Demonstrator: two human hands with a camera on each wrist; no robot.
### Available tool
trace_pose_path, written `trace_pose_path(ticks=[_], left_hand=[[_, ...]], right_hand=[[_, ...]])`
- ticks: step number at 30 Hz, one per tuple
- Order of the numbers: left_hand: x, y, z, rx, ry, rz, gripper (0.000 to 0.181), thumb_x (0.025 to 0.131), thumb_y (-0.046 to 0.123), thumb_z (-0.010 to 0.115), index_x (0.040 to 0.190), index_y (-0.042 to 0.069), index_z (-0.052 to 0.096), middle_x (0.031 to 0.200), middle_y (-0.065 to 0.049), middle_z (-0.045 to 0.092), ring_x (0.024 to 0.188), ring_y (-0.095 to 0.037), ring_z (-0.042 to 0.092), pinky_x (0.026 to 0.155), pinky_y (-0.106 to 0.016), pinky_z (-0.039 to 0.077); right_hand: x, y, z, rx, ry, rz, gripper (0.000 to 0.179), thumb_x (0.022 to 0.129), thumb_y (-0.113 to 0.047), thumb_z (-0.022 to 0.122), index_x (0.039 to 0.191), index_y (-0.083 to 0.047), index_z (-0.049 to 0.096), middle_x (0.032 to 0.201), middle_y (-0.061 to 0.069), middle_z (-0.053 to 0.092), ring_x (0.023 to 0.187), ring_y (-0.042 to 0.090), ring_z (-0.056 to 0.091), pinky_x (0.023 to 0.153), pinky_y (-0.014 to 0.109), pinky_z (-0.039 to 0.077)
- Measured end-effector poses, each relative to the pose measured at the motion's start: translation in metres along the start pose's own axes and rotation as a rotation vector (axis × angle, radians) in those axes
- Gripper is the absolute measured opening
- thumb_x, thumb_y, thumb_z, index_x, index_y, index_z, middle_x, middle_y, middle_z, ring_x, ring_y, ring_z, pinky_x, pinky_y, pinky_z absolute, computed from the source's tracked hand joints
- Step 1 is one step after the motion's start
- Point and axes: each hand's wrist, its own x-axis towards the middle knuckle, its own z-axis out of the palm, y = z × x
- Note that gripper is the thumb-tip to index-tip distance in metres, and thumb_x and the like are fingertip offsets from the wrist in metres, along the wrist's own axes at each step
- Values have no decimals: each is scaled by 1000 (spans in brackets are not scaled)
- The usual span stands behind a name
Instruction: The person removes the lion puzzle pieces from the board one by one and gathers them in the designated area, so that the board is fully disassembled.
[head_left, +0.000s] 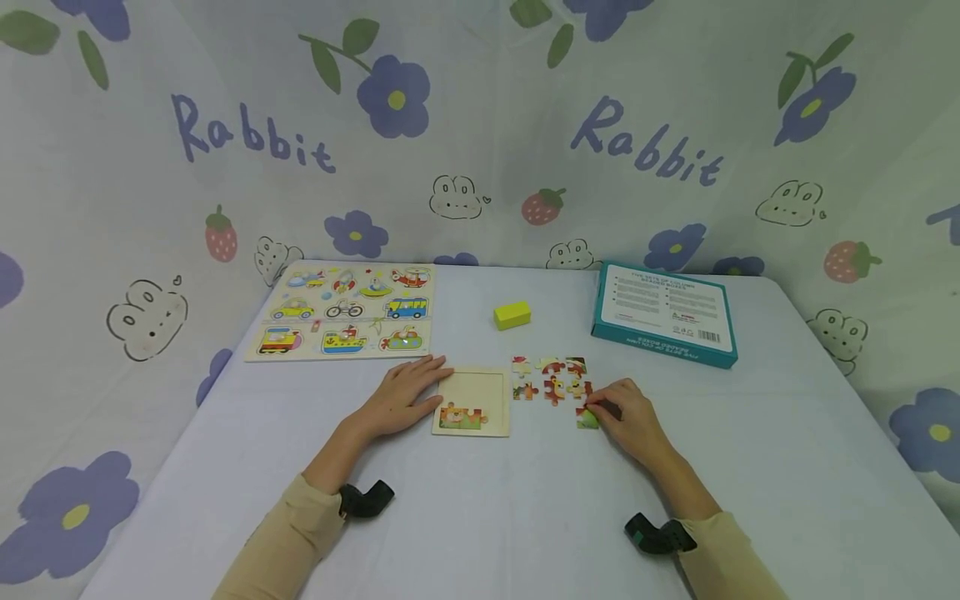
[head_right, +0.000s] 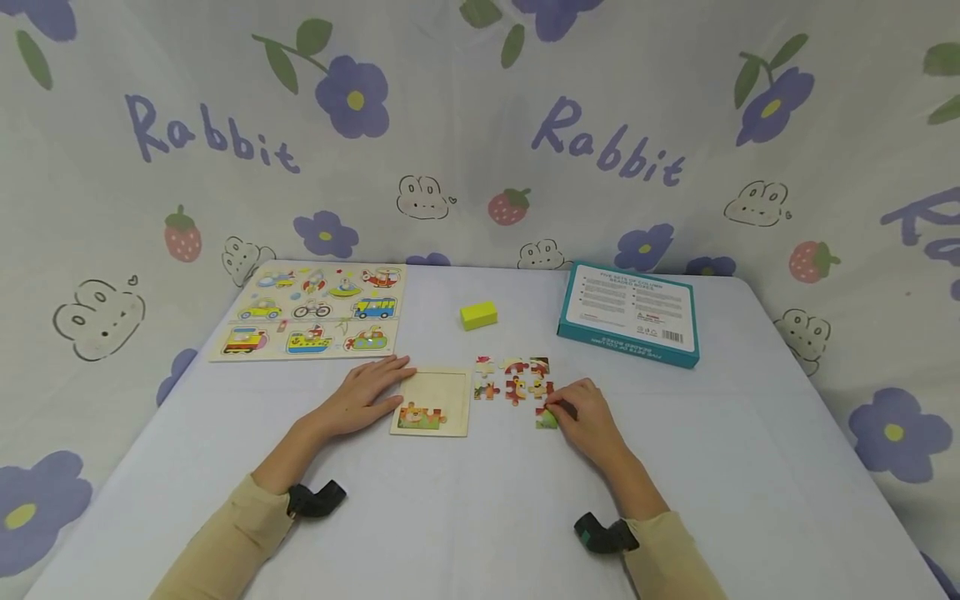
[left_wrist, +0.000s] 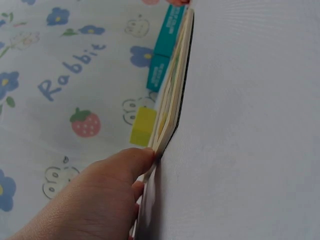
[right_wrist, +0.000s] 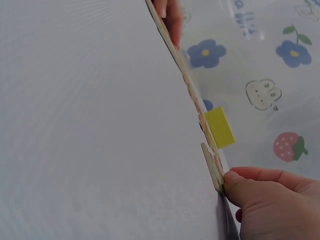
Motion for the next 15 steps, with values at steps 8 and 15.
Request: trace_pose_path(ticks=[8, 15], left_hand=[[1, 1, -1, 1, 0, 1, 49, 94, 38, 48, 139, 20, 41, 148, -2, 28, 137, -22, 18, 106, -47, 14], [0, 3, -1, -5, -3, -3, 49, 94, 37, 49, 139, 18, 42, 148, -4, 29, 137, -23, 19, 105, -48, 14]], right_hand=[[-1, -2, -1, 12, -9, 4, 18, 72, 2, 75, 83, -11, 69, 82, -4, 59, 83, 10, 50, 68, 19, 45], [0, -1, 0, 23, -16, -5, 18, 72, 4, 74, 82, -11, 69, 81, -5, 60, 84, 10, 49, 69, 20, 44]])
